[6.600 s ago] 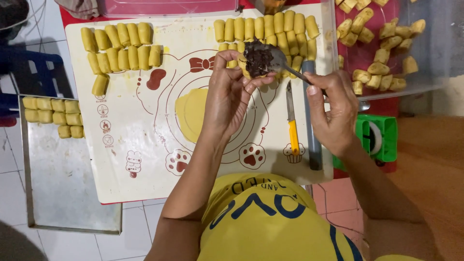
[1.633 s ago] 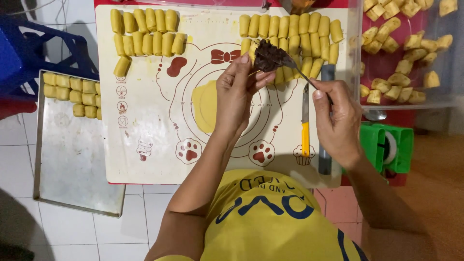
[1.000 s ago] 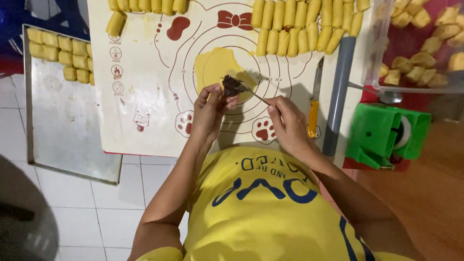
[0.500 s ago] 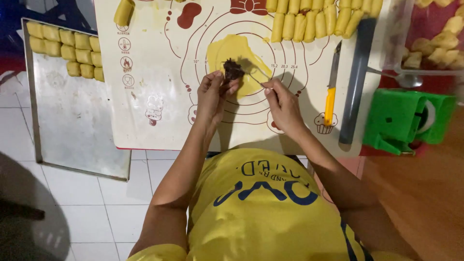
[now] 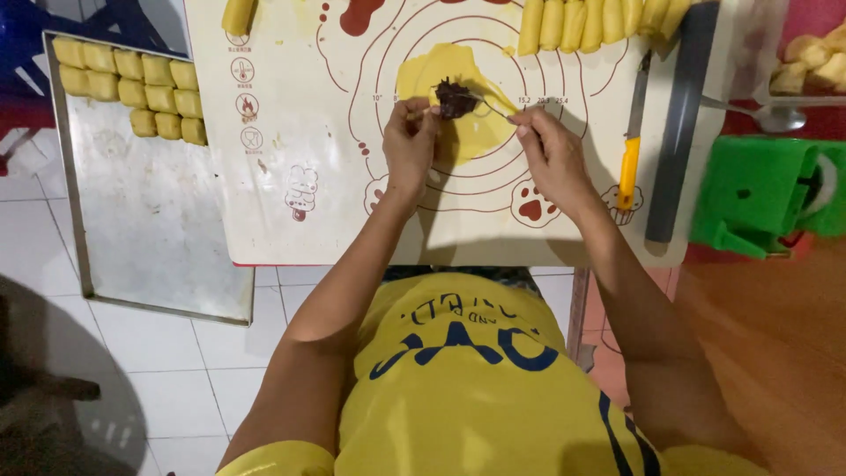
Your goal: Filling small pieces of dough with chocolate and rolling them into shapes on a pastry mat.
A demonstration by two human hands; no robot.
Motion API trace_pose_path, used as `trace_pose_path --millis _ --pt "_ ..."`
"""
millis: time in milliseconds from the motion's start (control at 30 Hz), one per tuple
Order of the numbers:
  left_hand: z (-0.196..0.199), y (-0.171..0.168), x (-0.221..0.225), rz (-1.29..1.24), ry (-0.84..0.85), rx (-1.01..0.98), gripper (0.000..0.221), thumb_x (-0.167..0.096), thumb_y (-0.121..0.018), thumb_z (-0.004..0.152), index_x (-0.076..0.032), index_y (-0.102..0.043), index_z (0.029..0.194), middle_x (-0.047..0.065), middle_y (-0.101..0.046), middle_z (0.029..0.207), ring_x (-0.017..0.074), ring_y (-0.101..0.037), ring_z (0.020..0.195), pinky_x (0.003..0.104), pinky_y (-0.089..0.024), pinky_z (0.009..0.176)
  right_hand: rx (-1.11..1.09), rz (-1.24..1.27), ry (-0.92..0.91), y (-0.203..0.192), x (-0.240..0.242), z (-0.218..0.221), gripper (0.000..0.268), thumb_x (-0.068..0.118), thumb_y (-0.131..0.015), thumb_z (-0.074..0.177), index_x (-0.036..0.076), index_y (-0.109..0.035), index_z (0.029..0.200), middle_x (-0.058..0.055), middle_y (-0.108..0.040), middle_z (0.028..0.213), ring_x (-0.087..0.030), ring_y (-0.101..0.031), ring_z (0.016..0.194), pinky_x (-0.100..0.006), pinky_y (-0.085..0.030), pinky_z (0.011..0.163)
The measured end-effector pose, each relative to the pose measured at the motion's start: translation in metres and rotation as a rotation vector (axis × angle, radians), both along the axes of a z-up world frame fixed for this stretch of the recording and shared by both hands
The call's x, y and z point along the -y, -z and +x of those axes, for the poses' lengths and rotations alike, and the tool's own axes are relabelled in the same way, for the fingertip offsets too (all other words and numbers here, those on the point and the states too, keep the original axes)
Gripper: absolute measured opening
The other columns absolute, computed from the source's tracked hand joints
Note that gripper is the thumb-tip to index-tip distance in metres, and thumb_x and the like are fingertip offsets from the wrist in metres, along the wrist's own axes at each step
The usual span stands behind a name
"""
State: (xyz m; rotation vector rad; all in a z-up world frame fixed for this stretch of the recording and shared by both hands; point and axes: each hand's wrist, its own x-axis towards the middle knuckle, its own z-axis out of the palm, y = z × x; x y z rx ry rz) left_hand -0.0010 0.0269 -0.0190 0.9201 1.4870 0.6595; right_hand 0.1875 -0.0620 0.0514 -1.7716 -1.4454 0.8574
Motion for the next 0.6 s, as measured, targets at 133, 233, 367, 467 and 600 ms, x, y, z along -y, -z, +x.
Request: trace_pose_path --millis 133,233,367,467,600 --pt "0.006 0.015 0.008 0.201 0.101 -0.137 0.03 -0.02 -0.069 0.092 -0.009 -0.061 0.118 0.012 -0.064 0.1 0.0242 -0.069 0.09 0.041 -0.062 0.072 -0.002 -0.027 0.008 0.001 0.006 0.001 0.016 0.007 -0.051 0.111 0.005 -0.065 0.12 -0.024 -0.07 0.106 -0.041 -0.069 0.097 -0.051 -0.054 0.083" --pt "0.019 -0.011 0.012 0.37 0.218 -0.243 0.058 -0.008 -0.076 0.084 0.001 -0.044 0.132 0.024 -0.049 0.115 0.0473 -0.064 0.107 0.058 -0.063 0.088 -0.007 -0.027 -0.003 0.0 0.004 0.004 0.017 0.007 -0.05 0.11 0.005 -0.064 0.12 -0.025 -0.071 0.11 -0.044 -0.069 0.101 -0.052 -0.054 0.085" --pt "0.033 -0.012 0.021 0.378 0.269 -0.374 0.071 -0.007 -0.077 0.084 0.002 -0.036 0.14 0.024 -0.046 0.121 0.0528 -0.061 0.114 0.066 -0.059 0.093 0.023 -0.011 -0.03 0.007 0.003 0.005 0.016 0.008 -0.05 0.11 0.004 -0.063 0.119 -0.024 -0.071 0.11 -0.046 -0.069 0.101 -0.054 -0.055 0.085" --pt "0.034 -0.003 0.024 0.427 0.211 -0.389 0.07 -0.015 -0.076 0.085 -0.002 -0.036 0.14 0.021 -0.044 0.122 0.0529 -0.061 0.112 0.063 -0.06 0.092 0.045 -0.008 -0.037 0.011 0.003 0.005 0.018 0.011 -0.048 0.111 0.006 -0.062 0.12 -0.021 -0.071 0.109 -0.043 -0.07 0.1 -0.052 -0.055 0.085" --pt "0.035 0.002 0.031 0.495 0.169 -0.409 0.07 -0.011 -0.077 0.085 0.003 -0.037 0.141 0.022 -0.042 0.123 0.0525 -0.059 0.115 0.062 -0.059 0.096 0.097 -0.003 -0.055 0.008 0.008 0.0 0.018 0.014 -0.049 0.111 0.008 -0.062 0.121 -0.019 -0.072 0.106 -0.04 -0.071 0.097 -0.049 -0.056 0.083"
